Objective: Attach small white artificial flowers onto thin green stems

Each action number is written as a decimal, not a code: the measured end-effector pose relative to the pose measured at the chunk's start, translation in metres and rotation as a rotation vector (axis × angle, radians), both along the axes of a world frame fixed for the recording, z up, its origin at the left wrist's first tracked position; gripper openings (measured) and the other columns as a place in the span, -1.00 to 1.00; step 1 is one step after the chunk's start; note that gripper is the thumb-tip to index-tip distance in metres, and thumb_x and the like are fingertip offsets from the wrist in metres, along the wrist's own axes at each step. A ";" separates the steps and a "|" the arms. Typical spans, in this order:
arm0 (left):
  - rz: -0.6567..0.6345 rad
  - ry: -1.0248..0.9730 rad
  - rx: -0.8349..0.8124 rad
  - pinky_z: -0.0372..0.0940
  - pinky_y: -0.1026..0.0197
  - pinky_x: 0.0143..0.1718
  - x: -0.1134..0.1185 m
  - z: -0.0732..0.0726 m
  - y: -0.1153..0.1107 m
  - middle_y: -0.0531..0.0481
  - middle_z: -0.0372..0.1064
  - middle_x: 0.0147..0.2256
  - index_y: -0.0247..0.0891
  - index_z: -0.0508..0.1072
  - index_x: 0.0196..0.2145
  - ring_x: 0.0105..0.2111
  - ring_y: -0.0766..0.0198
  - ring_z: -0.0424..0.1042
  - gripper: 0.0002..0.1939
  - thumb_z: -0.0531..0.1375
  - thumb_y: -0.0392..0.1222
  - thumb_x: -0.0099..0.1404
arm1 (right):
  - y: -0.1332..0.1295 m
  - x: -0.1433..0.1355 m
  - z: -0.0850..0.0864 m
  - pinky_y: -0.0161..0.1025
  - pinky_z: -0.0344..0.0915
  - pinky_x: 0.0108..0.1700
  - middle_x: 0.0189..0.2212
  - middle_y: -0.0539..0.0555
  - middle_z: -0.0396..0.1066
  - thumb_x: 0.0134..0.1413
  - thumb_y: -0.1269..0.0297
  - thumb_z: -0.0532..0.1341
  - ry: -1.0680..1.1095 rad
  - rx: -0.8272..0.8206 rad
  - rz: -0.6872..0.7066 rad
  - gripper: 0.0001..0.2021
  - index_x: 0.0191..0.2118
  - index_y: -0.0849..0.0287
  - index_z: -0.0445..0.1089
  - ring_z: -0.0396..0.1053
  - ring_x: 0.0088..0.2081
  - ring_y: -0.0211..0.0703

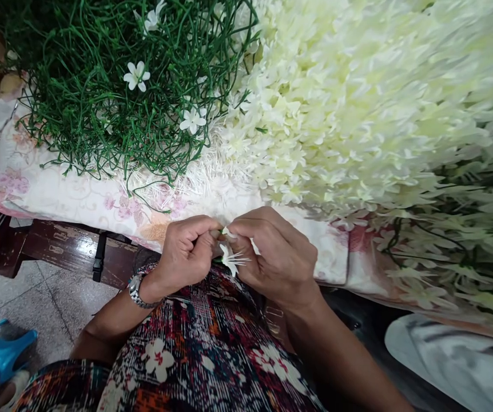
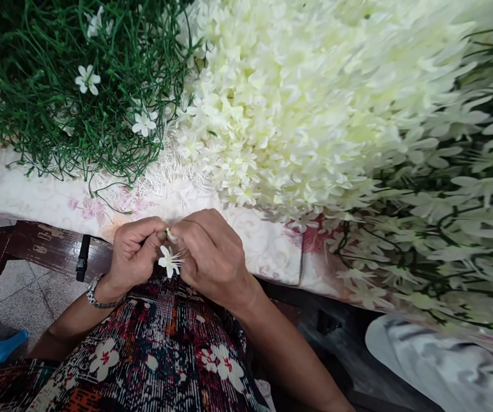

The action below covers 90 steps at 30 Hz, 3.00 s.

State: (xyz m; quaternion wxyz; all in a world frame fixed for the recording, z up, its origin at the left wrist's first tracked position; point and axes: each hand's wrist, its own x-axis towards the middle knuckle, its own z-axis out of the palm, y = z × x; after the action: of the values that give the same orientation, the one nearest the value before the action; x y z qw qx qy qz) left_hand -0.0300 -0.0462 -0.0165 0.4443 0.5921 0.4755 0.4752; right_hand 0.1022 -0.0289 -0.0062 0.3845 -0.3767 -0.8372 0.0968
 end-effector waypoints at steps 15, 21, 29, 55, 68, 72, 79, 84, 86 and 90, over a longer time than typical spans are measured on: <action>0.001 0.101 -0.005 -0.01 0.39 -0.64 0.002 0.001 0.002 0.14 0.01 -0.68 -0.32 0.17 -0.66 -0.67 0.50 0.02 -0.77 -0.01 -0.39 0.13 | -0.001 -0.001 -0.006 -0.33 0.22 -0.44 -0.57 0.04 0.24 -0.05 0.48 0.09 0.039 -0.036 -0.032 -0.95 -0.41 0.22 0.18 0.22 -0.48 -0.29; 0.006 0.042 -0.036 0.01 0.39 -0.64 0.002 -0.002 0.000 0.13 0.03 -0.67 -0.32 0.21 -0.64 -0.65 0.48 0.03 -0.77 0.00 -0.33 0.15 | -0.001 0.000 -0.004 -0.33 0.23 -0.44 -0.56 0.04 0.27 -0.05 0.47 0.09 0.010 -0.032 -0.038 -0.95 -0.40 0.21 0.21 0.24 -0.48 -0.29; -0.072 -0.172 -0.156 0.01 0.40 -0.64 -0.007 0.003 0.000 0.12 0.07 -0.67 -0.33 0.27 -0.61 -0.65 0.49 0.04 -0.75 0.05 -0.19 0.17 | -0.001 0.007 0.009 -0.29 0.29 -0.35 -0.43 0.09 0.33 -0.11 0.36 0.18 0.058 -0.114 0.068 -0.76 -0.23 0.25 0.24 0.30 -0.35 -0.24; 0.001 0.130 0.088 0.07 0.41 -0.60 0.001 -0.005 -0.001 0.12 0.10 -0.64 -0.35 0.31 -0.54 -0.64 0.50 0.10 -0.84 0.01 -0.37 0.16 | 0.003 0.013 -0.001 -0.34 0.27 -0.39 -0.50 0.05 0.26 -0.10 0.55 0.10 -0.010 -0.044 0.064 -0.87 -0.38 0.21 0.20 0.25 -0.42 -0.30; 0.040 0.186 0.136 0.07 0.42 -0.63 0.004 -0.006 0.000 0.13 0.09 -0.65 -0.35 0.32 -0.54 -0.66 0.51 0.10 -0.84 0.00 -0.42 0.12 | 0.000 0.012 -0.009 -0.36 0.25 -0.41 -0.49 0.03 0.24 -0.10 0.56 0.09 0.002 -0.061 0.049 -0.83 -0.36 0.18 0.17 0.23 -0.43 -0.31; 0.011 0.234 0.118 0.05 0.40 -0.62 0.005 -0.006 0.001 0.13 0.05 -0.67 -0.34 0.29 -0.59 -0.65 0.50 0.07 -0.82 -0.01 -0.44 0.11 | 0.000 0.012 -0.007 -0.35 0.25 -0.42 -0.50 0.04 0.23 -0.09 0.56 0.09 -0.017 -0.052 0.041 -0.83 -0.36 0.18 0.16 0.23 -0.43 -0.30; -0.001 0.267 0.091 0.03 0.39 -0.63 0.005 -0.004 0.001 0.13 0.04 -0.68 -0.32 0.25 -0.62 -0.66 0.48 0.05 -0.81 -0.03 -0.45 0.07 | 0.000 0.011 -0.005 -0.35 0.26 -0.41 -0.49 0.03 0.21 -0.07 0.55 0.07 -0.064 -0.066 0.034 -0.84 -0.35 0.16 0.14 0.23 -0.42 -0.30; -0.008 0.276 0.079 0.01 0.39 -0.64 0.005 -0.004 0.002 0.13 0.01 -0.68 -0.31 0.19 -0.66 -0.66 0.48 0.02 -0.80 -0.04 -0.45 0.06 | 0.001 0.011 -0.004 -0.35 0.25 -0.41 -0.49 0.05 0.22 -0.06 0.55 0.08 -0.078 -0.071 0.042 -0.85 -0.35 0.18 0.14 0.22 -0.42 -0.30; -0.010 0.283 0.068 -0.01 0.39 -0.64 0.005 -0.004 0.002 0.14 -0.02 -0.69 -0.31 0.16 -0.68 -0.67 0.48 0.00 -0.78 -0.04 -0.45 0.06 | 0.001 0.012 -0.005 -0.35 0.25 -0.40 -0.48 0.05 0.22 -0.06 0.55 0.07 -0.081 -0.079 0.048 -0.85 -0.35 0.18 0.15 0.22 -0.42 -0.30; -0.022 0.268 0.043 -0.01 0.39 -0.63 0.004 -0.003 0.002 0.14 -0.02 -0.68 -0.31 0.15 -0.68 -0.66 0.48 0.01 -0.78 -0.04 -0.43 0.07 | 0.001 0.013 -0.008 -0.34 0.25 -0.38 -0.46 0.05 0.23 -0.06 0.54 0.07 -0.069 -0.102 0.061 -0.85 -0.33 0.18 0.17 0.23 -0.40 -0.30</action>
State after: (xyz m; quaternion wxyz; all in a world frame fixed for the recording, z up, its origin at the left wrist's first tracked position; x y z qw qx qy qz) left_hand -0.0257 -0.0441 -0.0196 0.3694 0.6647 0.5138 0.3972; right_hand 0.1152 -0.0283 -0.0139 0.3328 -0.3731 -0.8550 0.1379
